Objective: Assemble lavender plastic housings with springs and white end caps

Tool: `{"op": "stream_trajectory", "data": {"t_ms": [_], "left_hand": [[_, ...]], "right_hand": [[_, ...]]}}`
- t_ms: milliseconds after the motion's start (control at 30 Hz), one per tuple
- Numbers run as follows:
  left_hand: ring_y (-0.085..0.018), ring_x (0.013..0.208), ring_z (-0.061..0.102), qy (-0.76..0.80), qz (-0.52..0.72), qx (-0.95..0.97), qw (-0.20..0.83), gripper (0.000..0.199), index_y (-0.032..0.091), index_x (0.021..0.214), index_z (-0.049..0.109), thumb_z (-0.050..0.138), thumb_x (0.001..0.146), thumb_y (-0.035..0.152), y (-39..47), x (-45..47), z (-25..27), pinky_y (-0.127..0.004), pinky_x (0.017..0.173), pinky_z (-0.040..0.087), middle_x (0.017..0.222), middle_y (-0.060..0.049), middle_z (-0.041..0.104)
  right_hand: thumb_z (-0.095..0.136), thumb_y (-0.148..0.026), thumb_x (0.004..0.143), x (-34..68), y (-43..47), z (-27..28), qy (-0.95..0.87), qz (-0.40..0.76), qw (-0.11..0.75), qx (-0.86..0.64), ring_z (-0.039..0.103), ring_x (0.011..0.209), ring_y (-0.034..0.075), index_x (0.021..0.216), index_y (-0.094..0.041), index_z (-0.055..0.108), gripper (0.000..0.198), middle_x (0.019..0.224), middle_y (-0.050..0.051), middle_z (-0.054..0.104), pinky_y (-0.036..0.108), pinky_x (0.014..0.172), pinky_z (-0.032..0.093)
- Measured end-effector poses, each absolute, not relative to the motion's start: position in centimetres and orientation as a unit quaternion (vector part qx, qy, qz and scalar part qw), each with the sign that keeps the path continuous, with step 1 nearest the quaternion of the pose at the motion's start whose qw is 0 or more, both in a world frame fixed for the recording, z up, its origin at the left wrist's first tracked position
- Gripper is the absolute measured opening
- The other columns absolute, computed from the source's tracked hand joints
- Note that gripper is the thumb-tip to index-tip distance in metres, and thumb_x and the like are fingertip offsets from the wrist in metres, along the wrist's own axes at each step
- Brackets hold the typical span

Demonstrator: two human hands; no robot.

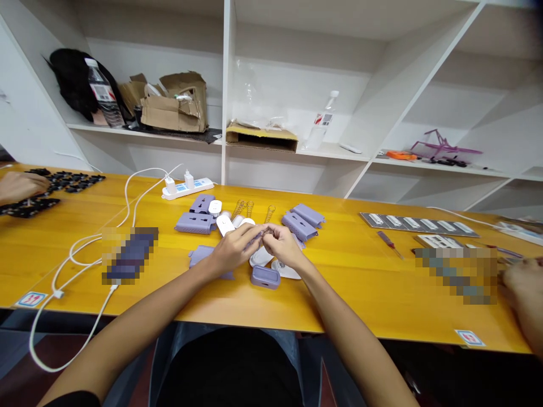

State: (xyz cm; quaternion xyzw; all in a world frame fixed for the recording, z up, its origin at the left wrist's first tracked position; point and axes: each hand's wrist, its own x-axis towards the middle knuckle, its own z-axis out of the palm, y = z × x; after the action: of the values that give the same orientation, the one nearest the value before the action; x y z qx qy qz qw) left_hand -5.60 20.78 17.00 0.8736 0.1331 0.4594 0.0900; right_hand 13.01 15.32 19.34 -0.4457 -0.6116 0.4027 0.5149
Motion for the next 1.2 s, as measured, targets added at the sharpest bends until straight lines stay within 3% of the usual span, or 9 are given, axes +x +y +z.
{"op": "stream_trajectory", "data": {"t_ms": [133,333,500,633,700,900,1200], "left_hand": [[-0.023,0.11,0.075,0.124,0.464,0.872,0.091,0.04,0.022,0.148,0.063,0.052,0.11,0.023,21.0,-5.7,17.0,-0.038,0.098,0.06,0.122,-0.014,0.076],[-0.022,0.106,0.073,0.119,0.476,0.859,0.148,0.035,0.023,0.144,0.063,0.057,0.109,0.026,20.7,-5.7,17.5,-0.037,0.095,0.058,0.122,-0.012,0.075],[-0.02,0.096,0.067,0.178,0.471,0.838,0.21,0.021,0.021,0.122,0.065,0.06,0.108,0.036,20.4,-5.9,18.5,-0.033,0.088,0.054,0.11,-0.008,0.072],[-0.019,0.086,0.059,0.191,0.449,0.847,0.213,0.025,0.02,0.096,0.061,0.048,0.112,0.034,20.3,-6.0,19.1,-0.033,0.083,0.047,0.092,-0.005,0.064],[-0.018,0.082,0.056,0.184,0.434,0.854,0.222,0.026,0.02,0.091,0.059,0.05,0.111,0.034,20.3,-6.0,19.2,-0.032,0.08,0.044,0.087,-0.003,0.061],[-0.017,0.08,0.058,0.183,0.401,0.864,0.244,0.025,0.02,0.088,0.061,0.056,0.109,0.033,20.1,-6.0,19.3,-0.031,0.079,0.044,0.085,-0.002,0.064],[-0.015,0.069,0.046,0.206,0.398,0.87,0.207,0.024,0.022,0.082,0.047,0.051,0.105,0.028,19.9,-6.0,18.9,-0.029,0.068,0.036,0.077,0.002,0.053]], "right_hand": [[0.059,-0.036,0.085,12.8,15.5,19.2,-0.616,0.388,0.517,-0.451,0.035,0.051,0.01,0.078,-0.022,0.059,0.016,0.057,-0.007,0.045,0.023,0.047,0.029],[0.07,-0.042,0.082,13.3,15.4,19.7,-0.57,0.483,0.51,-0.427,0.023,0.045,0.007,0.074,-0.024,0.052,0.026,0.052,-0.011,0.034,0.022,0.042,0.02],[0.068,-0.038,0.079,13.8,15.4,19.9,-0.568,0.504,0.485,-0.435,0.021,0.045,0.006,0.074,-0.023,0.052,0.022,0.053,-0.011,0.034,0.022,0.043,0.018],[0.061,-0.035,0.083,13.7,15.2,19.8,-0.631,0.405,0.474,-0.461,0.029,0.05,0.009,0.072,-0.023,0.052,0.019,0.057,-0.008,0.038,0.024,0.049,0.023],[0.06,-0.035,0.087,13.3,15.0,19.8,-0.675,0.312,0.467,-0.479,0.035,0.055,0.011,0.07,-0.023,0.052,0.022,0.06,-0.006,0.042,0.026,0.053,0.027],[0.058,-0.026,0.089,12.8,14.8,19.1,-0.756,0.088,0.408,-0.505,0.045,0.057,0.014,0.078,-0.022,0.054,0.012,0.062,-0.003,0.053,0.028,0.06,0.032],[0.057,-0.027,0.096,12.9,14.7,18.4,-0.774,-0.028,0.34,-0.534,0.062,0.067,0.02,0.097,-0.021,0.066,0.011,0.076,0.004,0.071,0.03,0.066,0.036]]}}
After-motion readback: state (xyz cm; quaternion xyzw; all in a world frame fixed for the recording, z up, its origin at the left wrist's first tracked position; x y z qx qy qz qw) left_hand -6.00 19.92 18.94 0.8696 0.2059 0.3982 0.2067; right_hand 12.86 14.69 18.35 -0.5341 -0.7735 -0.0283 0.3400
